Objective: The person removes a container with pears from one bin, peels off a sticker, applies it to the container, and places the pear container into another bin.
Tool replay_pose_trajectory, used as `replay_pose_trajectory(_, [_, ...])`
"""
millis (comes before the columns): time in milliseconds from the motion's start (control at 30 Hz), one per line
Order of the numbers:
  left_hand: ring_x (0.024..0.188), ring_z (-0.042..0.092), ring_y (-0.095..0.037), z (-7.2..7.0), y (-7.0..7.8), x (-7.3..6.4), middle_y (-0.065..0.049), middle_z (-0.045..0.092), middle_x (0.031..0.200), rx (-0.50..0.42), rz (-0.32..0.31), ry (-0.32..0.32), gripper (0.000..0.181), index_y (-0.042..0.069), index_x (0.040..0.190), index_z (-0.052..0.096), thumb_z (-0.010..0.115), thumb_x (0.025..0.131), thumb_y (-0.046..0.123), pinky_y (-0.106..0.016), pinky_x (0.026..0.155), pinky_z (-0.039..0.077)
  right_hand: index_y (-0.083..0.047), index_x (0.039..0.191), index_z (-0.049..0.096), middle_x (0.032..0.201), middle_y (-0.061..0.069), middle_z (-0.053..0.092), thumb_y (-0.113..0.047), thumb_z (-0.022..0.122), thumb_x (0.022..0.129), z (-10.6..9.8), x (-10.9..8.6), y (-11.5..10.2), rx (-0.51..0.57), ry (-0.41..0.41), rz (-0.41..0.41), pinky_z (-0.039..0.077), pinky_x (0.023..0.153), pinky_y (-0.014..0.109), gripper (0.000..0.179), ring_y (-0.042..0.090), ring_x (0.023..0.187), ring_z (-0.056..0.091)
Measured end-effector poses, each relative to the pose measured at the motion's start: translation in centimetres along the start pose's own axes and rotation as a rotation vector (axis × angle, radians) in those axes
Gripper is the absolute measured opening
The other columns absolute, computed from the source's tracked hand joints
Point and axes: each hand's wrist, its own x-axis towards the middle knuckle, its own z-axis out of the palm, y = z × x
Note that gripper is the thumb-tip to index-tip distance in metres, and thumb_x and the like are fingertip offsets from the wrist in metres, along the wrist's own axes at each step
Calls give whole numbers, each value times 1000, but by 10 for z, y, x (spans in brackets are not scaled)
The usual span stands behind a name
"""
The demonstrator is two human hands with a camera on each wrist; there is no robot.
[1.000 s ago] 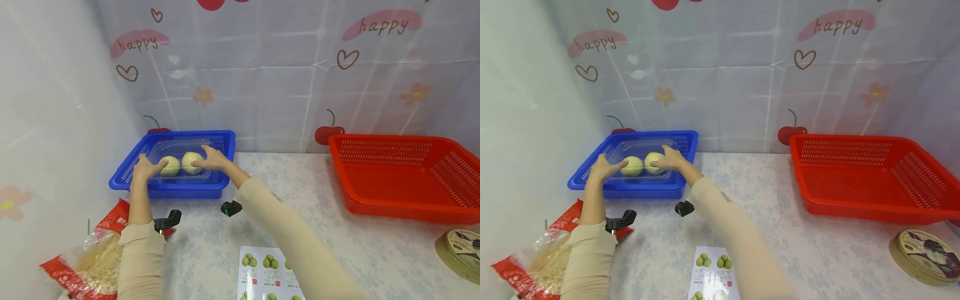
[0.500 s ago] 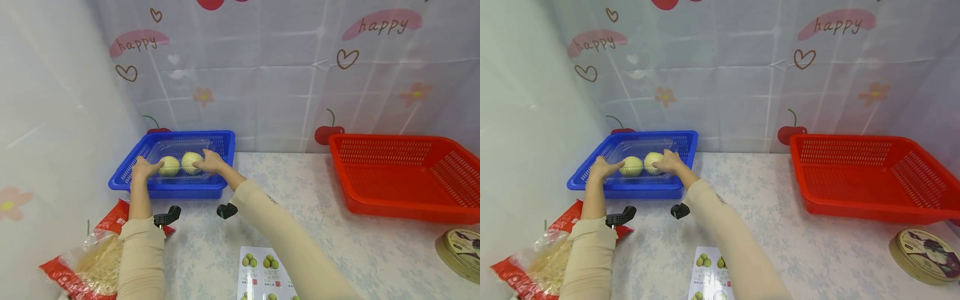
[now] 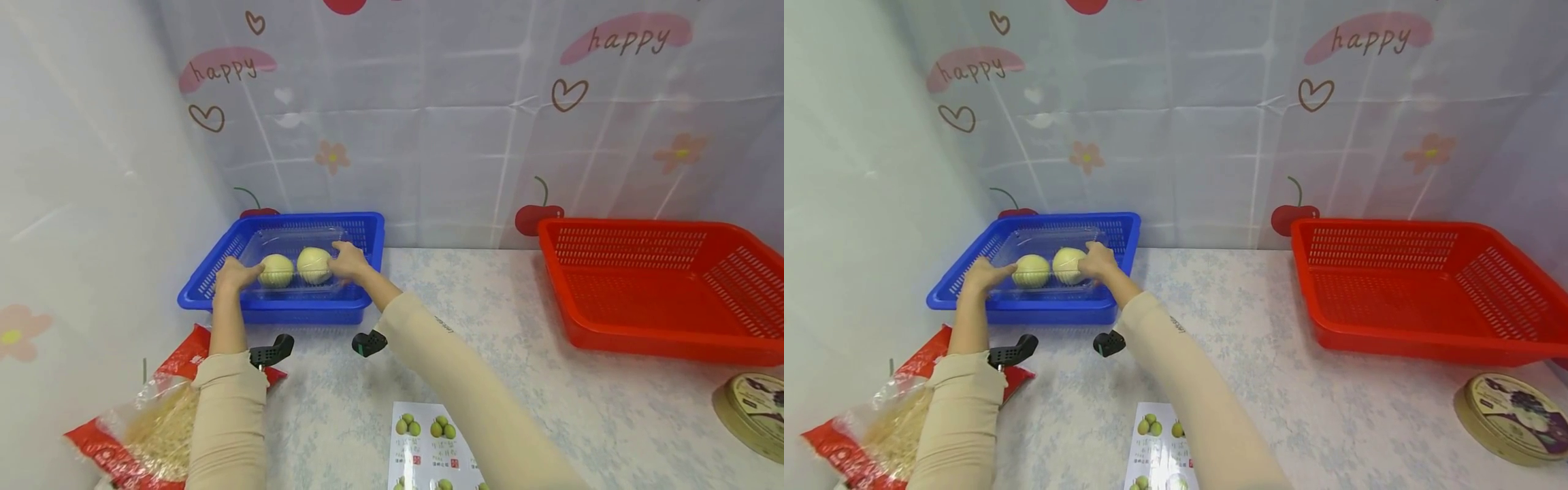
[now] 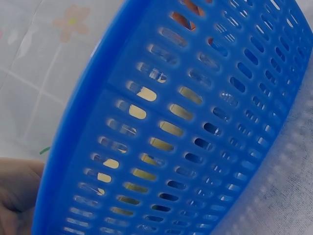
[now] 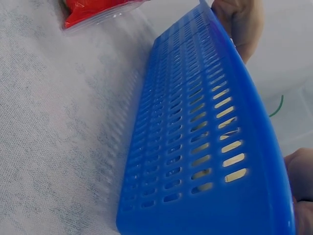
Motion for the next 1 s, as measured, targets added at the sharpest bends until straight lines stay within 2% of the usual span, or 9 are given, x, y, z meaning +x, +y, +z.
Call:
replay_pose_trajectory(100, [130, 25, -54, 1, 0, 1, -39, 26, 141, 0, 31, 27, 77, -17, 140, 16, 48, 95, 35, -67, 104, 19, -7, 144, 37, 146, 14, 39, -10, 48, 96, 0, 0, 1, 1, 40, -1, 56, 71, 41, 50, 16, 46, 52])
replay_pose_trajectory(200, [132, 22, -53, 2, -1, 1, -37, 26, 143, -31, 50, 70, 74, -16, 141, 19, 50, 94, 33, -68, 105, 13, -7, 144, 37, 142, 16, 44, -12, 49, 96, 1, -1, 2, 7, 63, -4, 56, 70, 41, 50, 19, 47, 55])
replay_pose_trajectory(333, [134, 19, -52, 4, -1, 0, -34, 26, 144, -97, 63, 157, 72, -13, 142, 21, 53, 93, 30, -68, 106, 6, -4, 144, 35, 141, 16, 46, -15, 50, 96, 2, -6, 2, -27, 93, -31, 54, 80, 39, 52, 31, 78, 67])
replay_pose_trajectory(367, [134, 19, -52, 5, -1, -1, -34, 27, 144, -111, 66, 180, 72, -12, 142, 23, 53, 93, 30, -68, 106, 4, -2, 144, 35, 141, 15, 45, -16, 51, 96, 2, -7, 1, -40, 102, -40, 53, 84, 37, 52, 32, 91, 66])
replay_pose_trajectory(400, [134, 20, -51, 5, -1, -2, -33, 28, 144, -123, 73, 202, 71, -12, 142, 24, 54, 92, 30, -67, 106, 4, -2, 144, 34, 143, 15, 44, -16, 51, 96, 2, -8, 1, -43, 103, -47, 52, 85, 37, 53, 33, 93, 64])
replay_pose_trajectory(500, [133, 22, -51, 4, 0, -3, -32, 30, 144, -162, 100, 261, 70, -10, 141, 27, 56, 91, 30, -65, 107, 5, 1, 143, 34, 145, 14, 40, -17, 51, 95, 1, -10, 0, -64, 122, -75, 52, 76, 30, 54, 22, 73, 60])
replay_pose_trajectory(633, [131, 26, -50, 2, 2, -5, -30, 33, 144, -205, 137, 322, 68, -8, 141, 31, 56, 90, 29, -61, 106, 13, 3, 142, 35, 145, 15, 40, -16, 51, 94, -3, -12, -2, -70, 137, -118, 41, 50, 21, 54, 8, 42, 31])
replay_pose_trajectory(800, [132, 26, -47, -1, 5, -11, -27, 34, 144, -265, 157, 373, 67, -6, 141, 33, 58, 90, 30, -56, 107, 14, 2, 142, 35, 145, 15, 41, -18, 52, 95, -10, -17, -9, -63, 146, -142, 34, 40, 18, 54, 5, 37, 28])
replay_pose_trajectory(1000, [132, 28, -45, -8, 10, -20, -25, 37, 144, -308, 169, 415, 68, -4, 141, 36, 60, 89, 32, -54, 108, 17, 2, 141, 38, 143, 14, 43, -19, 53, 93, -18, -24, -15, -79, 182, -188, 37, 49, 19, 54, 7, 44, 30])
